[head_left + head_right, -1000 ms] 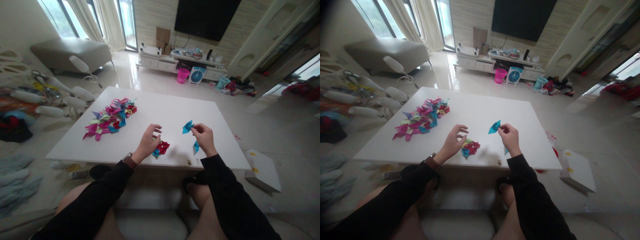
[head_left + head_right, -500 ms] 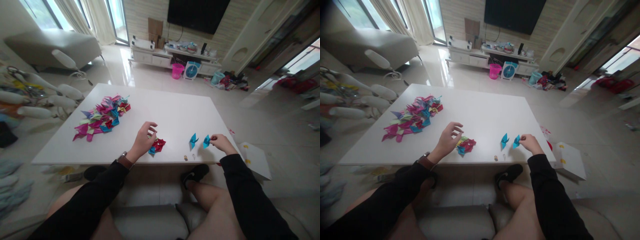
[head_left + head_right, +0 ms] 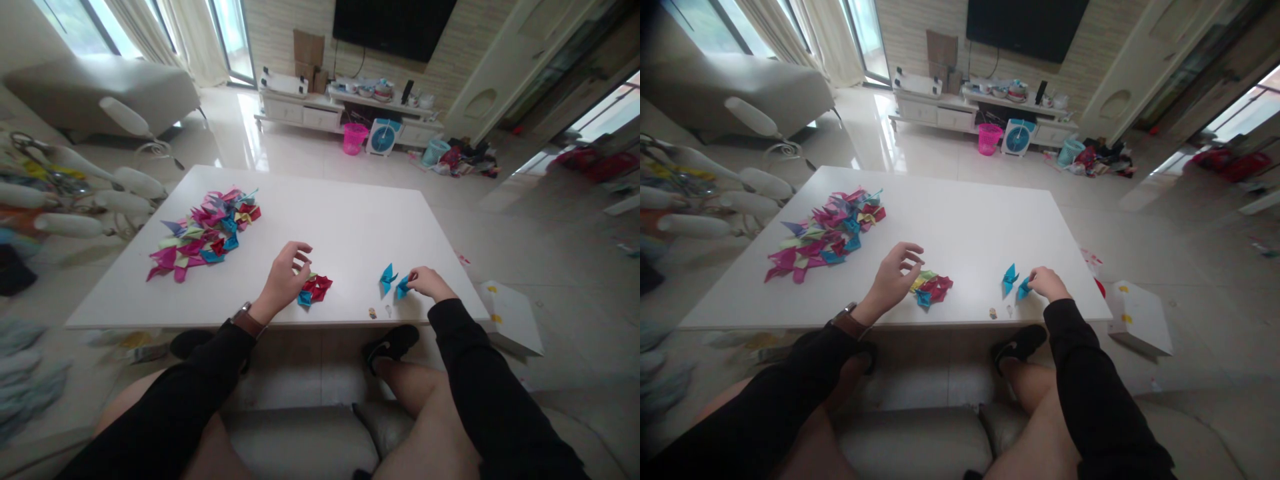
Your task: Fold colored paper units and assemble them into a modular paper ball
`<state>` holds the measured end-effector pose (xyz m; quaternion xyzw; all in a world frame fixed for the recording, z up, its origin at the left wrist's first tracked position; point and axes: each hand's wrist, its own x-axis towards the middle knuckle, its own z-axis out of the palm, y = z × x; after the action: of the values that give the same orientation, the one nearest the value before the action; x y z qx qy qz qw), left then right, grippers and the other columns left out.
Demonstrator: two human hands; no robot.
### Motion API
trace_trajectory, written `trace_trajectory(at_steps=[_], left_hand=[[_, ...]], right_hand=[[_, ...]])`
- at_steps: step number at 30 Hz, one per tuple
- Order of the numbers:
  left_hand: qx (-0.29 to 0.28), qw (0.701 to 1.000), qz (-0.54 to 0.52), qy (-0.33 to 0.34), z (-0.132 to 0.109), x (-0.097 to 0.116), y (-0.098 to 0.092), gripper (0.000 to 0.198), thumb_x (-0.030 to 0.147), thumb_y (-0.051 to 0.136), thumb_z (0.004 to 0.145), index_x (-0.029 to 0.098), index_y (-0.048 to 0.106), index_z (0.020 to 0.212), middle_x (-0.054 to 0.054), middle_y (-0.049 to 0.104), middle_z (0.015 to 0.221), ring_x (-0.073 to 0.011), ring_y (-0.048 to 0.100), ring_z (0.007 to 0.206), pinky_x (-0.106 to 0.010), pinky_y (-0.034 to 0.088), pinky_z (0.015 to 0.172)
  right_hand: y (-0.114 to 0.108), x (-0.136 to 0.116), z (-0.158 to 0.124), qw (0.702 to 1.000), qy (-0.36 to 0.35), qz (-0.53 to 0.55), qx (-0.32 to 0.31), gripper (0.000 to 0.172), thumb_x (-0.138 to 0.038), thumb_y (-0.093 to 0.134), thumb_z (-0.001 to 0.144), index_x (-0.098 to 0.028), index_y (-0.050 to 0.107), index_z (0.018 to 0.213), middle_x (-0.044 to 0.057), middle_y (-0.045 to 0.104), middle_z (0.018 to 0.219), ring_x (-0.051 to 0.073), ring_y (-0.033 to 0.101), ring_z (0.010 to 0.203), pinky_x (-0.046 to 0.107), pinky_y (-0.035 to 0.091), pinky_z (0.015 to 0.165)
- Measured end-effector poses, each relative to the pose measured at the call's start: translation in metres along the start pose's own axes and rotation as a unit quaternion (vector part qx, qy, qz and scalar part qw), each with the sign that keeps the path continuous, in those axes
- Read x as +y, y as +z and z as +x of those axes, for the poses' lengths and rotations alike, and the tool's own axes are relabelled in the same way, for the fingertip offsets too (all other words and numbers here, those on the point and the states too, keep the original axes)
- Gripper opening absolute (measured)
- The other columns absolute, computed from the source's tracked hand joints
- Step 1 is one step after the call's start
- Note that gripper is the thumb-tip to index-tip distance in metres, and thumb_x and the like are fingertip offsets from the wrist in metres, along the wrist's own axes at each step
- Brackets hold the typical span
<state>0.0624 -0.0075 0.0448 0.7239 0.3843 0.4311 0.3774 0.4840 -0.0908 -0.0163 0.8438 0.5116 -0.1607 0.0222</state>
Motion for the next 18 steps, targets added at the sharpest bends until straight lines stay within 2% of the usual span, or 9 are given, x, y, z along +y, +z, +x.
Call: trace_trajectory(at_steps=[8, 18], left_hand=[[-0.001, 1.000, -0.004, 0.002, -0.001, 0.003, -0.002, 0.024, 0.009, 0.055, 0.083, 0.019, 0.057, 0.105, -0.005, 0.064, 0.108, -0.0133, 0.068, 0.085, -0.022, 0.054, 0.061], [-0.005, 1.000, -0.002, -0.002, -0.001, 0.000, 0.000, 0.024, 0.010, 0.055, 0.083, 0.019, 0.058, 0.105, -0.005, 0.064, 0.108, -0.0133, 0.067, 0.085, -0.022, 0.053, 0.061]], right_hand=[[0.004, 0.002, 0.002, 0.999, -0.004, -0.018, -0.026, 0.020, -0.021, 0.077, 0.067, -0.018, 0.077, 0.086, 0.006, 0.076, 0.081, 0.018, 0.068, 0.071, 0.024, 0.045, 0.063], [0.003, -0.009, 0.000, 0.999, -0.018, -0.032, -0.008, 0.022, -0.006, 0.071, 0.067, -0.017, 0.076, 0.085, 0.007, 0.075, 0.083, 0.017, 0.066, 0.075, 0.023, 0.044, 0.065]])
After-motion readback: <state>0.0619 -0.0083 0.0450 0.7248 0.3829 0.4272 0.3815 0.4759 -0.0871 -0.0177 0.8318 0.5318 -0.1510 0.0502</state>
